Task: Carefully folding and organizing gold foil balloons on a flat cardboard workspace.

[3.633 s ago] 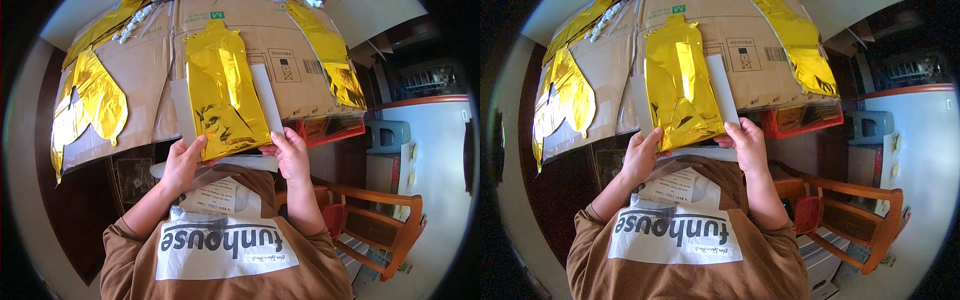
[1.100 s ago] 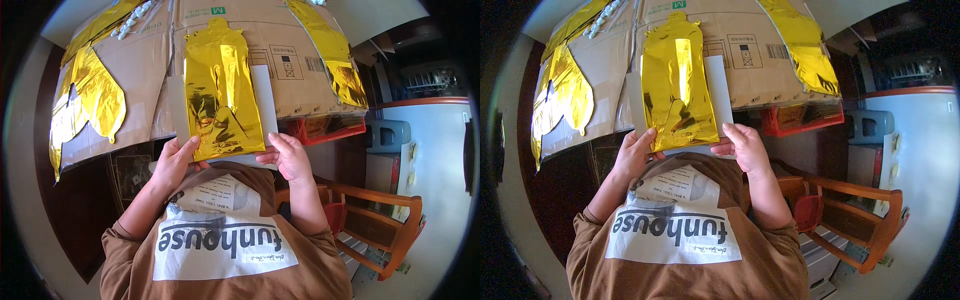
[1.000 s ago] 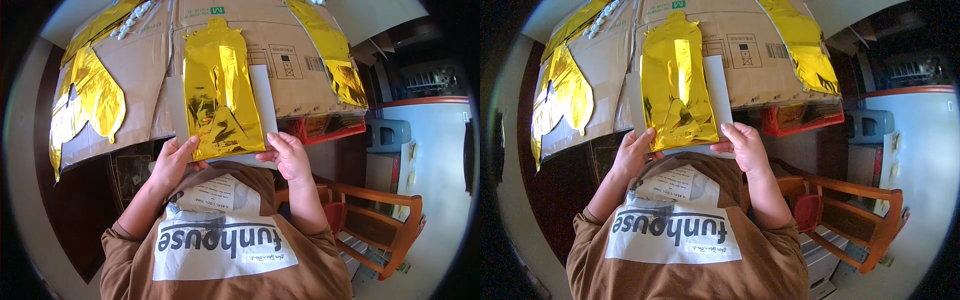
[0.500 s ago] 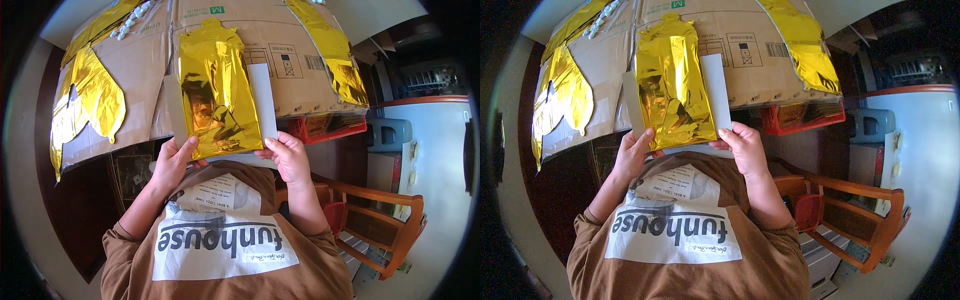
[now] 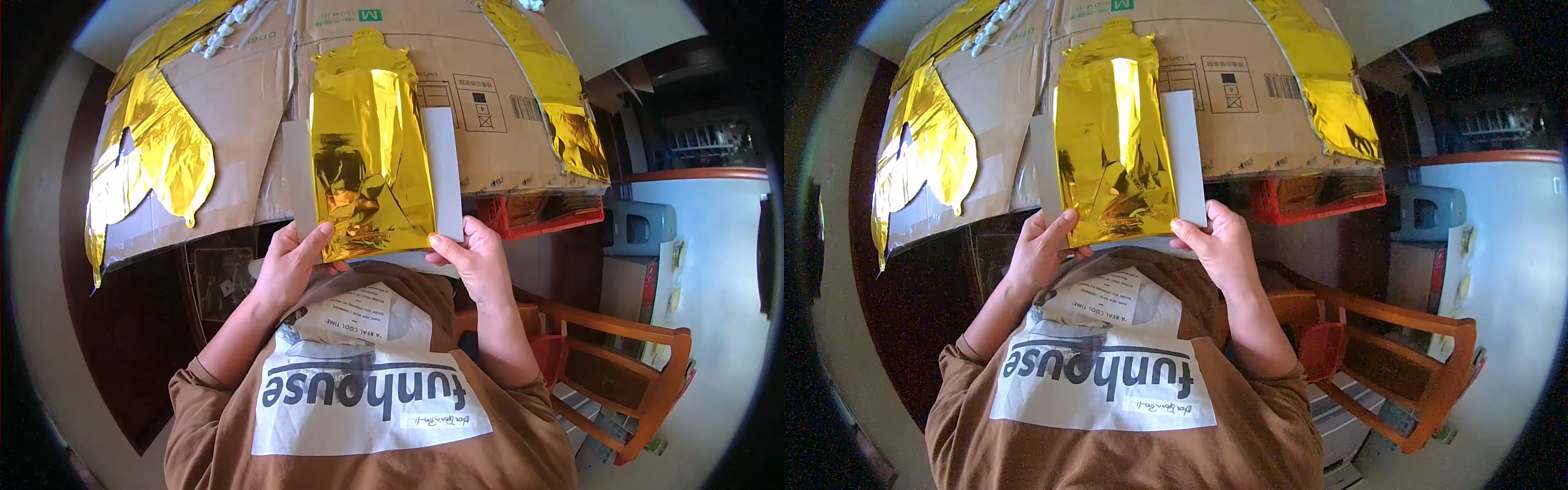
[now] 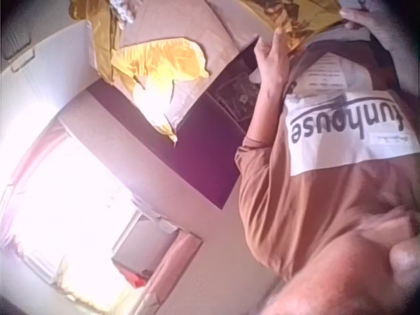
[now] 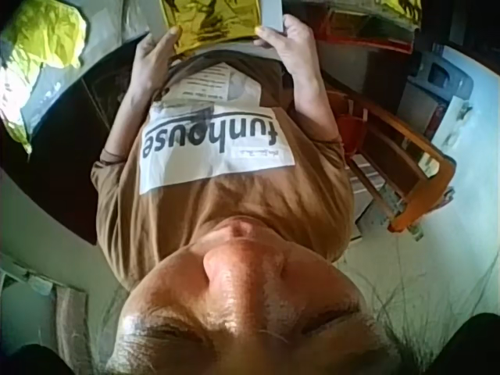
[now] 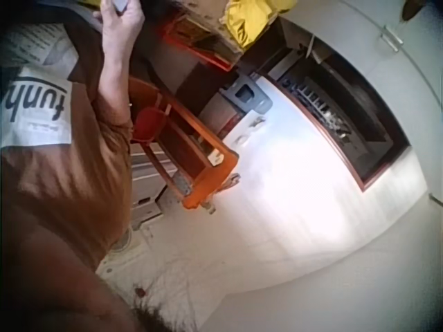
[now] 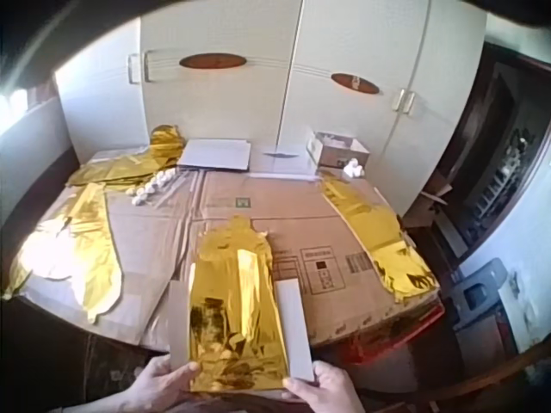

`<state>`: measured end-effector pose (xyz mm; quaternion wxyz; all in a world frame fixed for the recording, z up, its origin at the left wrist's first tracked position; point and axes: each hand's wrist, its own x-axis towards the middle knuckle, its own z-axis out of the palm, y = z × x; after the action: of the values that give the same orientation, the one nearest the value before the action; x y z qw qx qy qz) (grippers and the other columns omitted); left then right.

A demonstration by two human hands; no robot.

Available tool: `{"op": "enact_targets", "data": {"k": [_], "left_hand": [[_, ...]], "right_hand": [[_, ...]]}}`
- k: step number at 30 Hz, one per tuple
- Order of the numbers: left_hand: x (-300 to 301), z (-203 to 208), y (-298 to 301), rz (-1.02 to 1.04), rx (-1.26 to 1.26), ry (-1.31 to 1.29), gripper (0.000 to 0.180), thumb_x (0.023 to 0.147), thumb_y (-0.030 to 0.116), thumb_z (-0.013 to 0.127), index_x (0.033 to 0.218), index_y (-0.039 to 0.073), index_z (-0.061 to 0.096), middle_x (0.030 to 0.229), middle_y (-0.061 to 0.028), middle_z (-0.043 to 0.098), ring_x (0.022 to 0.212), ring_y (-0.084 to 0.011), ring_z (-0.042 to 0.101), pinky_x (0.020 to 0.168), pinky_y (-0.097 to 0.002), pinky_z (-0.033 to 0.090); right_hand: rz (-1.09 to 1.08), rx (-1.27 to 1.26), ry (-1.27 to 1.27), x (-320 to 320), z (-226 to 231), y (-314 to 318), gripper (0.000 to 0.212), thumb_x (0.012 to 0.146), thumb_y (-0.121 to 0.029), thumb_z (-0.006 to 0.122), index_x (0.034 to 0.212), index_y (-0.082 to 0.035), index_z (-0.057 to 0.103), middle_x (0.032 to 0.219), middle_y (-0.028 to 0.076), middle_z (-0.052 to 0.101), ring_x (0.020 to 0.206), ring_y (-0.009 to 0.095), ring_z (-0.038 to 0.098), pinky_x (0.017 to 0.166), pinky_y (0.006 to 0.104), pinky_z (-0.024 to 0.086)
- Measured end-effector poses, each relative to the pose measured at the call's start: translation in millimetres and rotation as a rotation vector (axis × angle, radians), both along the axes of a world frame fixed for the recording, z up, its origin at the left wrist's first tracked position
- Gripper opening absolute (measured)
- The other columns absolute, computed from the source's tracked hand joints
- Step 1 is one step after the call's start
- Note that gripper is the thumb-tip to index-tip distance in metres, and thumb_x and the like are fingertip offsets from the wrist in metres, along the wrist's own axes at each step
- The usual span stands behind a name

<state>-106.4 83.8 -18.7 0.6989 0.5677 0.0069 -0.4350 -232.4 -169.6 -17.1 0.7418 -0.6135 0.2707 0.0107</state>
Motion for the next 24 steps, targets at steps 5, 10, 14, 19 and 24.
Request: {"op": "enact_targets", "data": {"k": [5,10,14,19,24], "left_hand": [[-2.7,0.2,-3.0,0.041,-0.003,-0.02,0.034,0.105,0.029,0.058,0.122,0.0,0.061,0.104,-0.0085,0.071,0.076,-0.0139,0.068,0.067,-0.0244,0.056],[-3.2,-5.1,-2.3,0.054,-0.023,-0.095,0.03,0.105,0.026,0.058,0.118,0.0,0.065,0.1,-0.0052,0.072,0.078,-0.0097,0.064,0.066,-0.0253,0.053],[-2.8,-7.7,-1.6,0.066,-0.02,-0.125,0.028,0.104,0.025,0.06,0.114,-0.001,0.068,0.097,-0.0035,0.071,0.08,-0.0067,0.06,0.066,-0.0253,0.051],[-3.0,-4.9,-5.3,0.055,-0.019,-0.165,0.027,0.104,0.023,0.061,0.111,-0.002,0.069,0.095,-0.003,0.071,0.078,-0.007,0.06,0.066,-0.0252,0.051],[-1.5,-3.8,-9.2,0.04,0.011,-0.258,0.027,0.104,0.023,0.06,0.108,-0.003,0.069,0.092,-0.0024,0.07,0.077,-0.007,0.059,0.066,-0.0255,0.051]], "right_hand": [[-0.089,0.09,-0.041,1.1,-2.1,6.6,0.018,0.094,-0.007,0.07,0.108,0.002,0.064,0.099,0.01,0.073,0.077,0.014,0.071,0.073,0.0275,0.059],[-0.15,0.144,-0.091,1.8,-7.0,9.0,0.02,0.093,-0.004,0.07,0.11,0.002,0.064,0.1,0.011,0.073,0.081,0.015,0.071,0.077,0.0294,0.059],[-0.174,0.137,-0.134,2.0,-10.2,9.4,0.021,0.092,-0.005,0.071,0.111,0.002,0.063,0.1,0.011,0.073,0.081,0.015,0.07,0.078,0.0307,0.06],[-0.18,0.201,-0.146,2.9,-11.9,4.3,0.025,0.091,-0.004,0.071,0.113,0.002,0.061,0.102,0.011,0.072,0.085,0.015,0.07,0.08,0.0311,0.06],[-0.212,0.269,-0.108,10.9,-0.6,1.9,0.034,0.09,-0.006,0.072,0.12,0.0,0.057,0.106,0.01,0.071,0.091,0.016,0.069,0.08,0.0317,0.058]]}}
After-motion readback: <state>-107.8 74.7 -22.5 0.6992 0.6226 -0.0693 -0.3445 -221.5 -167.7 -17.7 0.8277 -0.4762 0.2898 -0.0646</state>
